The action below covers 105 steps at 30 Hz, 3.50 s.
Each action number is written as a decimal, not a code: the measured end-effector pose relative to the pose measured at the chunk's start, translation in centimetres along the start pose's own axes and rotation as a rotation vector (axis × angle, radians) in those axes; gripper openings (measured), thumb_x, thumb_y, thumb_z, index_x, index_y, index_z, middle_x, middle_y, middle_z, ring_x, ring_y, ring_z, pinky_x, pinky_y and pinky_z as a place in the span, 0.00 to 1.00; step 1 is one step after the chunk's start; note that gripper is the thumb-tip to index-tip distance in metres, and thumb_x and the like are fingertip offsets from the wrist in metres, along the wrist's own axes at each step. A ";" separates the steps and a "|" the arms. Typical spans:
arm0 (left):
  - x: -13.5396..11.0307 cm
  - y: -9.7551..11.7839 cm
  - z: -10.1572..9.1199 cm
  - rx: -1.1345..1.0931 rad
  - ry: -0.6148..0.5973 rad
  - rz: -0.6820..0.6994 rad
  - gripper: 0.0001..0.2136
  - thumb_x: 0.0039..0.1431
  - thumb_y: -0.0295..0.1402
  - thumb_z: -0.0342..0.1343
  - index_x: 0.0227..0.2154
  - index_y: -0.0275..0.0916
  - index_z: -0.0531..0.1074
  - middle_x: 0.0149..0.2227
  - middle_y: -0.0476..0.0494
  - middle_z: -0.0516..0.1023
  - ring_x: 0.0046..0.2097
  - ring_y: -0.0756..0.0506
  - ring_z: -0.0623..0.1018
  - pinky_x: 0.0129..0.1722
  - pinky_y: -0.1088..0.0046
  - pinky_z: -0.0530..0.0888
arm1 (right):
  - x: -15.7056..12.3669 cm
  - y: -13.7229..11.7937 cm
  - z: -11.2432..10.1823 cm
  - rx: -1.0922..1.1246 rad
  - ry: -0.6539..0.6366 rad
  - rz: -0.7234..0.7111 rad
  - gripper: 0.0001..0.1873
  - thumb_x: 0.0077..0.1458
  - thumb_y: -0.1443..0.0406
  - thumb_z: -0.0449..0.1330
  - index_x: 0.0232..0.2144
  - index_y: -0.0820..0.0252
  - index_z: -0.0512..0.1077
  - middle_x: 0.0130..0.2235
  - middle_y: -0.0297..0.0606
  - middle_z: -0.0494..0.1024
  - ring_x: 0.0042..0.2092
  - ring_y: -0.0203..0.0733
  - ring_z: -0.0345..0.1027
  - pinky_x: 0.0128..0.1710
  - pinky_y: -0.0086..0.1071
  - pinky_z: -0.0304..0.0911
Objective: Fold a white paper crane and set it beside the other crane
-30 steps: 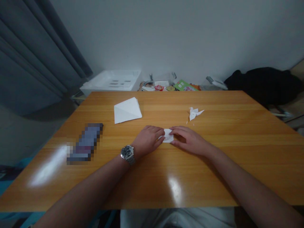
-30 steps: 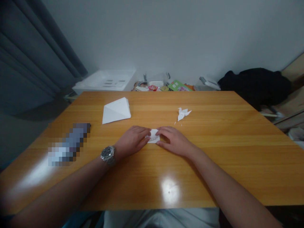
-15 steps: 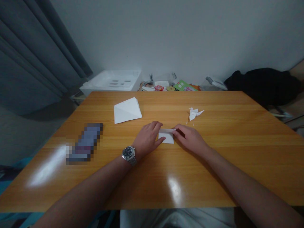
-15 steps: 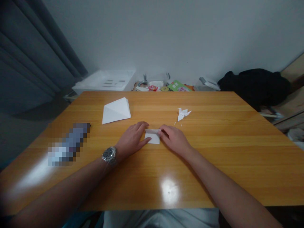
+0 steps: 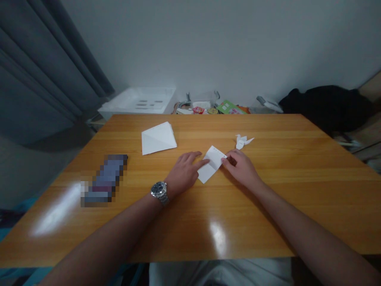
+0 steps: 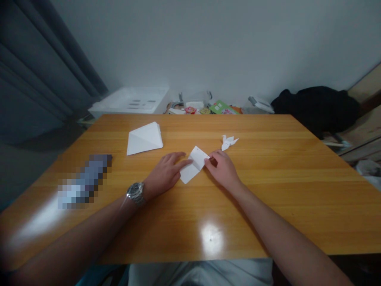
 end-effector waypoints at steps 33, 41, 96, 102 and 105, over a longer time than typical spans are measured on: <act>0.0 -1.2 0.8 -0.023 -0.088 -0.087 0.21 0.68 0.46 0.52 0.55 0.39 0.73 0.60 0.40 0.73 0.58 0.38 0.75 0.58 0.60 0.73 | -2.0 -3.5 2.3 0.014 -0.374 -0.305 0.16 0.63 0.62 0.60 0.53 0.55 0.76 0.58 0.45 0.76 0.60 0.50 0.70 0.60 0.48 0.66; 0.1 -1.2 0.8 -0.020 -0.092 -0.086 0.19 0.71 0.44 0.47 0.53 0.42 0.76 0.60 0.41 0.73 0.58 0.39 0.75 0.58 0.60 0.73 | -1.9 -3.2 2.3 0.040 -0.395 -0.302 0.18 0.62 0.61 0.63 0.54 0.54 0.76 0.59 0.45 0.74 0.59 0.51 0.69 0.60 0.48 0.65; -0.9 1.5 0.4 -0.273 -0.236 0.216 0.17 0.70 0.43 0.50 0.54 0.45 0.75 0.64 0.42 0.69 0.61 0.43 0.73 0.63 0.65 0.69 | -0.4 -1.1 2.7 -0.096 -0.071 -0.076 0.06 0.61 0.61 0.61 0.35 0.57 0.69 0.36 0.40 0.72 0.39 0.48 0.68 0.40 0.38 0.61; -0.8 1.6 0.2 -0.294 -0.216 0.218 0.17 0.69 0.43 0.51 0.57 0.46 0.73 0.63 0.43 0.70 0.61 0.43 0.73 0.62 0.64 0.70 | -0.4 -1.2 2.6 -0.102 -0.069 -0.074 0.06 0.61 0.61 0.60 0.34 0.57 0.69 0.36 0.41 0.72 0.39 0.48 0.68 0.40 0.38 0.61; -0.9 1.9 0.2 -0.239 -0.235 0.227 0.21 0.68 0.45 0.52 0.60 0.48 0.69 0.64 0.41 0.68 0.62 0.41 0.72 0.61 0.61 0.70 | -0.3 -1.2 2.7 -0.111 -0.079 -0.073 0.05 0.61 0.62 0.60 0.34 0.57 0.69 0.36 0.41 0.72 0.39 0.48 0.67 0.39 0.38 0.60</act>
Point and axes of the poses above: each hand's wrist, its own x-axis towards the middle knuckle, its own z-axis out of the palm, y = z × x, the point moved 8 cm from there along x, towards the middle knuckle
